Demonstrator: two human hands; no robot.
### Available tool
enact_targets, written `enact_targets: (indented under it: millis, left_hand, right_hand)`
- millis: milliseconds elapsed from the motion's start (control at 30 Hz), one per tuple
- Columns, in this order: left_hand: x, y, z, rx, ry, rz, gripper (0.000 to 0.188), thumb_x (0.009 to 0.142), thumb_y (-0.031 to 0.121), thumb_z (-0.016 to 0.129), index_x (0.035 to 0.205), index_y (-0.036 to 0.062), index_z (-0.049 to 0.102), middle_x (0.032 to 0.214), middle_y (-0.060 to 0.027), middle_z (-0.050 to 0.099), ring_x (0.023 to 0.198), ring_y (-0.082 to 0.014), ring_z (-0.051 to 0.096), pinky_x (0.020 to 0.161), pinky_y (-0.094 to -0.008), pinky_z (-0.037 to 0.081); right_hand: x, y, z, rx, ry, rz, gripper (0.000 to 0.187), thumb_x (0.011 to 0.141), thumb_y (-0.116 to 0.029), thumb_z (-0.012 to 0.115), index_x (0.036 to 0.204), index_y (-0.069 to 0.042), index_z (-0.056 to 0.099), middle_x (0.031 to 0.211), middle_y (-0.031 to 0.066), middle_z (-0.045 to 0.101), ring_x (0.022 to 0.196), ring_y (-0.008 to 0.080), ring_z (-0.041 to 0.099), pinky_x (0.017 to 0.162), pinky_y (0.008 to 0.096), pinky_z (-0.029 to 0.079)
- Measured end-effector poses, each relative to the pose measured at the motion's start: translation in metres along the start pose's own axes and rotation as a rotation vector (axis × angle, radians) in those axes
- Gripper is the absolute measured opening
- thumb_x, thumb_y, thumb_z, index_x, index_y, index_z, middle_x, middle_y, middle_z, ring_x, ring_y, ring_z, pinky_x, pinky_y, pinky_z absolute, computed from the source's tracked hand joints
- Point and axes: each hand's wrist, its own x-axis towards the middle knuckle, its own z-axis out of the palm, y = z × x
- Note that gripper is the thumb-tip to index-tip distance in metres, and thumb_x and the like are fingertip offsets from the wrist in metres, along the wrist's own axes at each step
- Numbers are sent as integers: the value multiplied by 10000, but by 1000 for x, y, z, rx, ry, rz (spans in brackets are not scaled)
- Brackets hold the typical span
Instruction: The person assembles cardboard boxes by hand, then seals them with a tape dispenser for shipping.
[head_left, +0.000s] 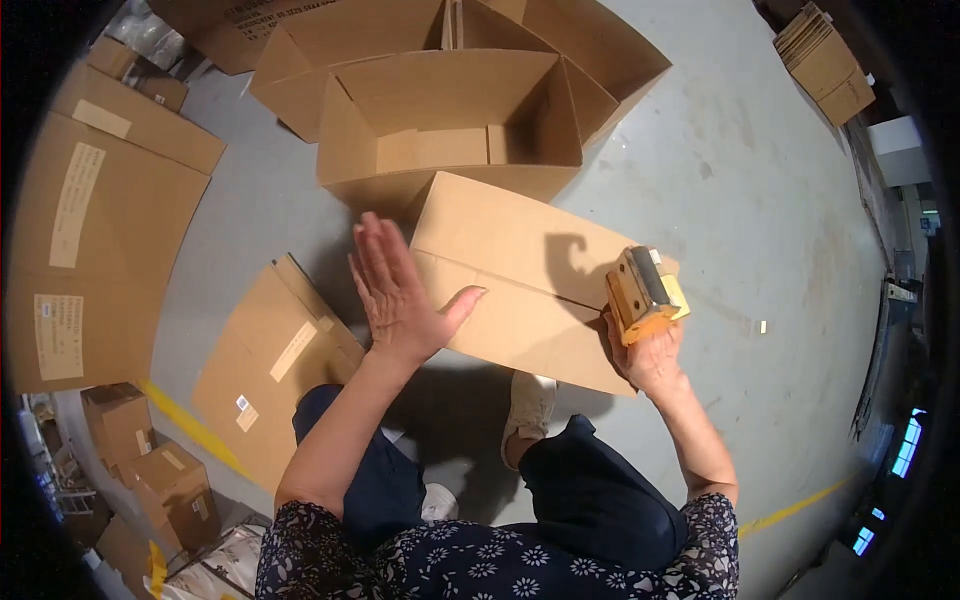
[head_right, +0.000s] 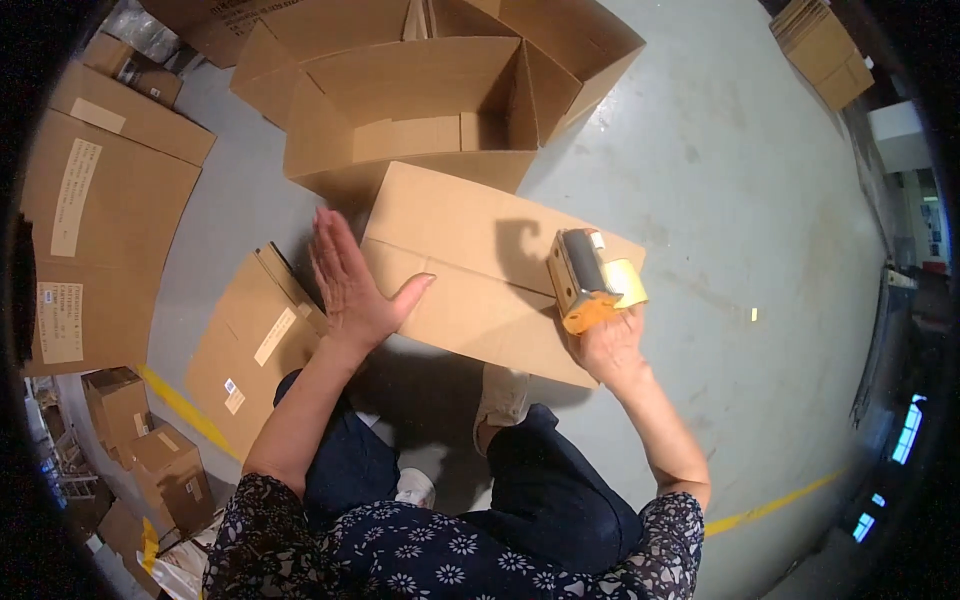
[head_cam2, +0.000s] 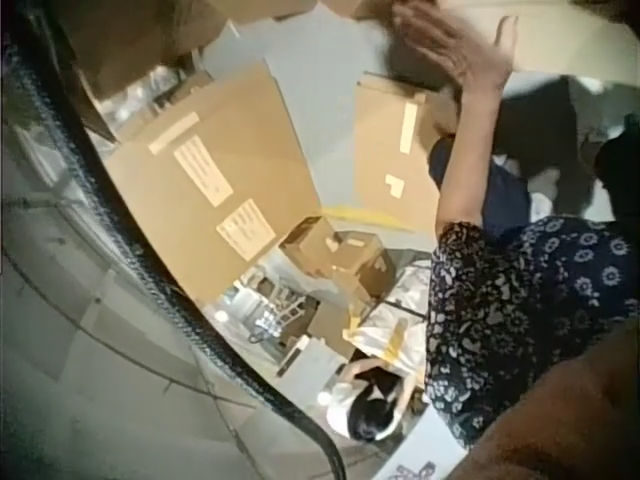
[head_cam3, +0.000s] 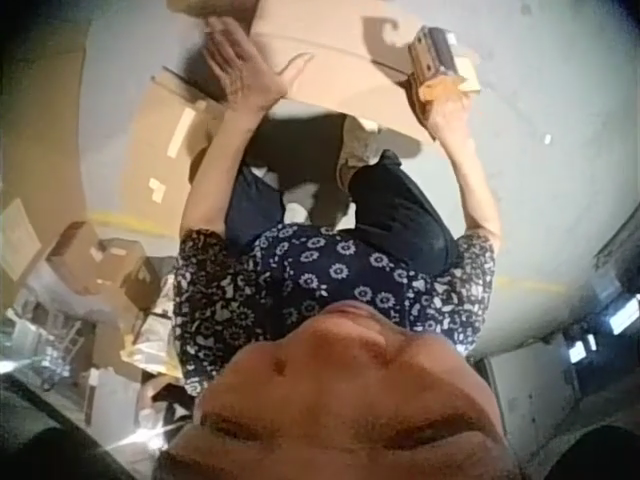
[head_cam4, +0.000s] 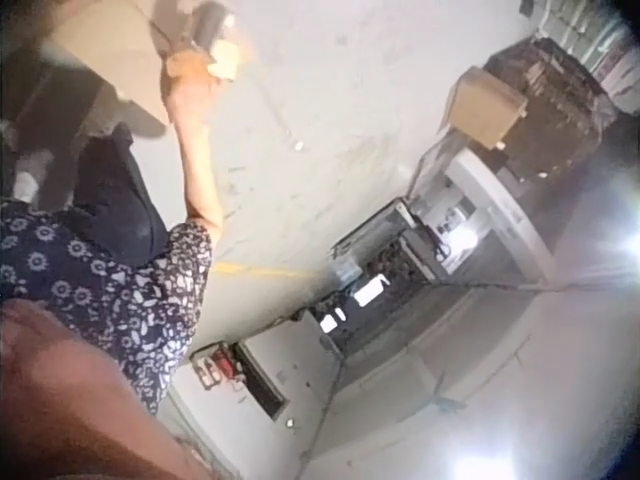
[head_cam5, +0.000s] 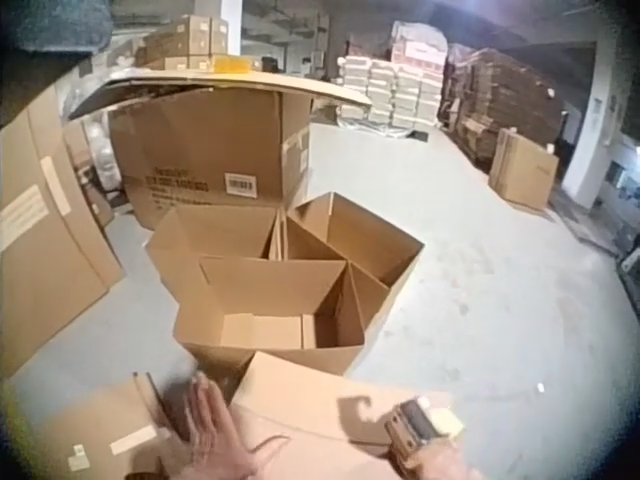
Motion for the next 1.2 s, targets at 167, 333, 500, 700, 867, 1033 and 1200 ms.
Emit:
enact_targets:
  millis: [167, 333, 500, 700, 867, 1033, 1200]
  left_hand:
    - [13, -3, 2, -15, -281, 551, 612, 791, 249, 672, 1310, 1, 462, 1384, -162, 431, 1323, -310, 358, 1099, -455, 242]
    - [12, 0, 2, -52, -264, 528, 536, 808, 216, 651, 1274, -1, 499, 1361, -150, 460, 1312, -291, 377, 1097, -434, 260]
    - [14, 3, -1, -57, -248, 534, 513, 805, 186, 652, 1258, -11, 511, 1318, -160, 495, 1270, -311, 425, 1050, -424, 347]
    - [-9, 65, -13, -1099, -568, -341, 362, 932, 261, 552, 1187, 4, 551, 1117, -136, 614, 1035, -223, 594, 829, -369, 500]
    - [13, 81, 0, -1655, -1024, -897, 388, 982, 358, 433, 1159, 39, 567, 1052, -78, 633, 904, -161, 606, 765, -333, 501]
    - [7, 71, 11, -1719, -1001, -915, 299, 975, 301, 485, 1090, 45, 589, 1000, -59, 640, 881, -136, 606, 763, -309, 495]
    - [6, 75, 13, -1749, -902, -959, 225, 963, 226, 514, 1035, 33, 604, 954, -45, 645, 836, -118, 608, 727, -291, 495]
  right_hand:
    - [8, 15, -30, 600, -227, 246, 283, 771, -145, 664, 1044, -78, 631, 1091, 119, 601, 1141, 319, 478, 961, 466, 332]
    - [14, 47, -29, 1545, -332, 597, 382, 870, -364, 619, 766, 4, 624, 569, 20, 593, 462, 66, 534, 396, 199, 381]
    - [19, 59, 5, 1557, -483, 473, 416, 853, -382, 654, 666, -17, 590, 568, -4, 557, 510, 53, 507, 427, 213, 375]
    - [16, 58, 10, 1587, -467, 381, 456, 826, -370, 693, 560, -64, 484, 541, -62, 434, 531, 37, 359, 450, 241, 292]
    - [19, 57, 9, 1584, -471, 373, 471, 825, -372, 692, 553, -64, 461, 535, -64, 409, 527, 39, 337, 444, 246, 271]
    - [21, 60, 8, 1599, -493, 359, 459, 829, -363, 686, 560, -52, 483, 537, -59, 428, 529, 42, 349, 445, 246, 282]
    - [25, 61, 4, 1555, -556, 328, 408, 847, -341, 675, 625, -18, 563, 560, -40, 481, 539, 50, 382, 465, 241, 326]
